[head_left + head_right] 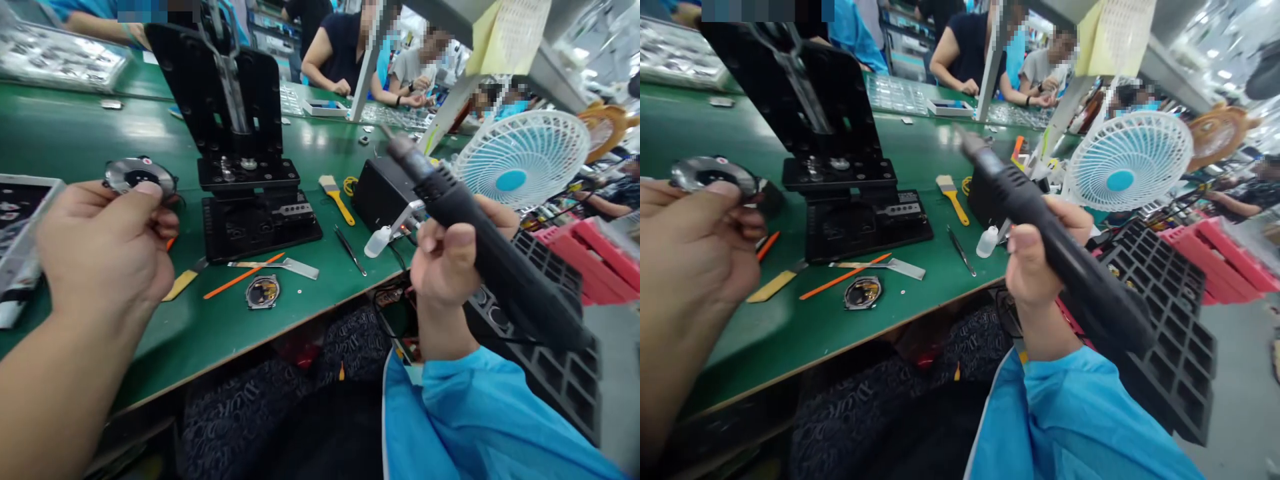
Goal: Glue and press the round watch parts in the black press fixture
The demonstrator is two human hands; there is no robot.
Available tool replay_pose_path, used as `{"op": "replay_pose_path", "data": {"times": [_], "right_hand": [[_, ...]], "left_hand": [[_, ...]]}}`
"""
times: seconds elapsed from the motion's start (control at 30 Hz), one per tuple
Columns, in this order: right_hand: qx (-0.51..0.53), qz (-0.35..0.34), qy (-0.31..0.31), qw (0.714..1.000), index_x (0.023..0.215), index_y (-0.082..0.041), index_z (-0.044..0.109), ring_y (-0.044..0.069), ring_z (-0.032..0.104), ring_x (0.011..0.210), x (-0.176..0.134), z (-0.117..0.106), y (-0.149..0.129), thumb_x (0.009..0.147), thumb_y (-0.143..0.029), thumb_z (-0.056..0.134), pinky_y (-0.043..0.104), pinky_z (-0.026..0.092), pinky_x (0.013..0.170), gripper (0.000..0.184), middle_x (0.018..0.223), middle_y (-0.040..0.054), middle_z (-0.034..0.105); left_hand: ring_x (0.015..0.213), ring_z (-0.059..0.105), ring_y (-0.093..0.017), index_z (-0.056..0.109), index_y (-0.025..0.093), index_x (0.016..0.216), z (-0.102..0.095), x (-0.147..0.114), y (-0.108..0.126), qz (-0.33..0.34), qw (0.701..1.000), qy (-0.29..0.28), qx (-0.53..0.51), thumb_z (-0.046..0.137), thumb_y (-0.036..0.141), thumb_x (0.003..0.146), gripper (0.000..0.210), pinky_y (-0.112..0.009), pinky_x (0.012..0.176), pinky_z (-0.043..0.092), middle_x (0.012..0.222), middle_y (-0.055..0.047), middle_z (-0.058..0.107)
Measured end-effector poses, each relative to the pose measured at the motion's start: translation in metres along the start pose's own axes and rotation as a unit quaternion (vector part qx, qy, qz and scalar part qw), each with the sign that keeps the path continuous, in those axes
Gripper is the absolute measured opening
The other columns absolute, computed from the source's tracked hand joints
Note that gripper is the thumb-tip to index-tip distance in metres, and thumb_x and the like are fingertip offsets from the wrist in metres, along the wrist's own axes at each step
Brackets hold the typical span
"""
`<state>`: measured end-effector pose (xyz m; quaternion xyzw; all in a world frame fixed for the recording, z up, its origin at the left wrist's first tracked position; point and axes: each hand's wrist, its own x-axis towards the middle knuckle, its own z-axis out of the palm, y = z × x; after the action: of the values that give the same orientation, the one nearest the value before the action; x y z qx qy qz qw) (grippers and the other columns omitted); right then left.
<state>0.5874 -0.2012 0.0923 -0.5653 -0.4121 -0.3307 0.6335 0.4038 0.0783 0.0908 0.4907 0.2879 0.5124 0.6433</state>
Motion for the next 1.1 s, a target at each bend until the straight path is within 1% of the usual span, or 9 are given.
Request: {"op": "replay_pose_path", "data": {"times": [0.07,0.13,0.27,0.43,0.57,0.67,0.87,1.0,1.1], "right_hand": [[0.074,0.033,0.106,0.991,0.115,-0.034,0.060,0.005,0.043,0.048,0.013,-0.020,0.024,0.093,-0.061,0.084,0.019,0.037,0.046,0.042,0.077,-0.0103,0.048],[0.083,0.119,0.148,0.978,0.108,-0.032,0.062,0.007,0.047,0.049,0.025,-0.035,0.047,0.084,-0.053,0.092,0.017,0.033,0.045,0.044,0.068,-0.0119,0.048],[0.059,0.224,0.150,0.961,0.103,-0.028,0.065,0.006,0.052,0.053,0.040,-0.052,0.086,0.077,-0.059,0.097,0.016,0.038,0.047,0.052,0.066,-0.0112,0.056],[0.064,0.255,0.138,0.955,0.103,-0.025,0.068,0.006,0.050,0.053,0.055,-0.049,0.139,0.067,-0.067,0.103,0.016,0.043,0.046,0.064,0.067,-0.0125,0.056],[0.074,0.290,0.124,0.946,0.103,-0.022,0.073,0.010,0.067,0.073,0.065,-0.042,0.172,0.058,-0.061,0.108,0.021,0.063,0.064,0.069,0.083,-0.0088,0.069],[0.078,0.314,0.122,0.938,0.103,-0.019,0.076,0.015,0.076,0.095,0.064,-0.044,0.182,0.054,-0.056,0.111,0.026,0.071,0.082,0.071,0.099,-0.0027,0.078],[0.094,0.369,0.125,0.916,0.113,-0.019,0.075,0.016,0.079,0.089,0.053,-0.051,0.187,0.061,-0.060,0.107,0.028,0.071,0.071,0.074,0.101,-0.0011,0.079],[0.115,0.439,0.094,0.886,0.097,-0.021,0.071,0.011,0.064,0.061,0.050,-0.057,0.182,0.069,-0.066,0.102,0.020,0.053,0.046,0.061,0.082,-0.0054,0.071],[0.155,0.474,0.080,0.863,0.088,-0.022,0.067,0.006,0.052,0.053,0.047,-0.069,0.163,0.081,-0.079,0.089,0.016,0.043,0.043,0.061,0.072,-0.0078,0.060]], "left_hand": [[0.068,0.053,-0.016,0.063,0.026,0.069,0.001,-0.001,0.001,0.001,1.000,-0.001,-0.001,0.079,0.011,0.056,0.026,-0.023,0.054,0.038,0.074,0.004,0.067],[0.068,0.054,-0.016,0.063,0.024,0.071,0.000,-0.002,0.000,0.003,1.000,-0.003,0.004,0.079,0.010,0.057,0.025,-0.025,0.056,0.040,0.077,0.004,0.069],[0.067,0.054,-0.014,0.064,0.024,0.076,-0.004,0.000,-0.003,0.011,1.000,-0.006,0.015,0.084,0.012,0.067,0.025,-0.025,0.061,0.041,0.078,0.006,0.070],[0.067,0.056,-0.013,0.065,0.023,0.078,-0.005,0.005,-0.007,0.019,1.000,-0.005,0.015,0.084,0.012,0.068,0.024,-0.026,0.062,0.042,0.079,0.007,0.072],[0.062,0.054,-0.015,0.062,0.023,0.077,-0.003,0.004,-0.006,0.008,1.000,0.018,0.020,0.080,0.013,0.062,0.025,-0.027,0.057,0.037,0.072,0.006,0.070],[0.063,0.056,-0.013,0.062,0.022,0.081,-0.004,0.004,-0.005,0.006,1.000,0.011,0.023,0.082,0.014,0.065,0.027,-0.028,0.058,0.037,0.074,0.006,0.070],[0.060,0.057,-0.014,0.062,0.022,0.084,-0.004,0.006,-0.009,0.008,1.000,0.015,0.011,0.082,0.016,0.065,0.028,-0.028,0.057,0.038,0.075,0.005,0.073],[0.059,0.056,-0.012,0.061,0.020,0.085,-0.004,0.005,-0.010,0.006,1.000,0.014,0.011,0.082,0.015,0.067,0.028,-0.028,0.056,0.038,0.077,0.004,0.073],[0.061,0.057,-0.012,0.062,0.020,0.088,-0.005,0.003,-0.010,0.002,1.000,-0.001,0.006,0.083,0.016,0.071,0.027,-0.028,0.059,0.038,0.080,0.003,0.074]]}}
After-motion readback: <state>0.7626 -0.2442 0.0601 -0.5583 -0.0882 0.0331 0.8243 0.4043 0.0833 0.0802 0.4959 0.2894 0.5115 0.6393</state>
